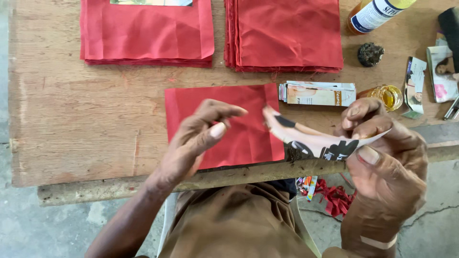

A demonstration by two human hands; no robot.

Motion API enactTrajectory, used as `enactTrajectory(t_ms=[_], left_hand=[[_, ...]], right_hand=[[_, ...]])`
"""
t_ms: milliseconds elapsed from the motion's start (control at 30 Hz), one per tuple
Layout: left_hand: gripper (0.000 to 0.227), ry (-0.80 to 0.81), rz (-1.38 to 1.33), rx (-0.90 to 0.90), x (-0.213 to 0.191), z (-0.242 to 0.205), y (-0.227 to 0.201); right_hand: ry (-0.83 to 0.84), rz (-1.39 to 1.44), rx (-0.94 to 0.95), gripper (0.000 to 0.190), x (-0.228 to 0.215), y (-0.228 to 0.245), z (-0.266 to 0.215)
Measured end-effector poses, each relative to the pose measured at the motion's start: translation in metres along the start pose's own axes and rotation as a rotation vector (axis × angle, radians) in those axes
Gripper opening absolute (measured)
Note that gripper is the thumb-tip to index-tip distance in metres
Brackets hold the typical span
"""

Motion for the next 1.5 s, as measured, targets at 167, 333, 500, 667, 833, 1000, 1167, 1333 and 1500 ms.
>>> enactTrajectory(t_ms=[167, 333, 500, 667, 833, 1000, 1167, 1333, 1500], left_hand=[[0.026, 0.124, -0.38, -0.137, 0.024, 0.008, 0.008], [0.014, -0.048, -0.205, -0.005, 0.01, 0.012, -0.015], [0.008, -0.243, 0.229, 0.284, -0.009, -0.027, -0.088], [0.014, -0.369, 0.543, 0.141, -0.036, -0.028, -0.089], [0.014, -0.364, 0.914, -0.04, -0.065, -0.001, -0.03], [0.014, -0.381, 1.007, -0.151, -0.073, 0.002, 0.008], [0.016, -0.374, 1.059, -0.139, -0.072, 0.009, 0.013], [0.016, -0.378, 1.059, -0.16, -0.072, 0.012, 0.015], [0.015, -0.379, 1.073, -0.161, -0.07, 0.015, 0.018]], right_hand=[[0.003, 0.045, 0.054, 0.021, 0.001, -0.017, 0.006], [-0.027, -0.115, 0.002, 0.02, 0.003, -0.016, 0.014], [0.066, -0.516, -0.218, 0.012, 0.029, 0.01, 0.016], [0.053, -0.365, -0.029, 0.011, 0.032, -0.03, 0.048], [0.003, -0.711, 0.162, 0.007, 0.028, -0.098, 0.062], [0.04, -1.147, 0.095, 0.013, 0.032, -0.114, 0.063], [0.046, -1.219, 0.096, 0.014, 0.033, -0.121, 0.07], [0.059, -1.227, 0.112, 0.015, 0.032, -0.127, 0.075], [0.075, -1.25, 0.096, 0.014, 0.033, -0.127, 0.077]])
Point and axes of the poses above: each hand's wrist, its own z-axis towards the middle knuckle, its own x-axis out of the palm, y = z × x, the point moved 5 cm from there along z, towards the middle knuckle, and after that the axes turned 8 degrees about z, right-handed, at the moved point
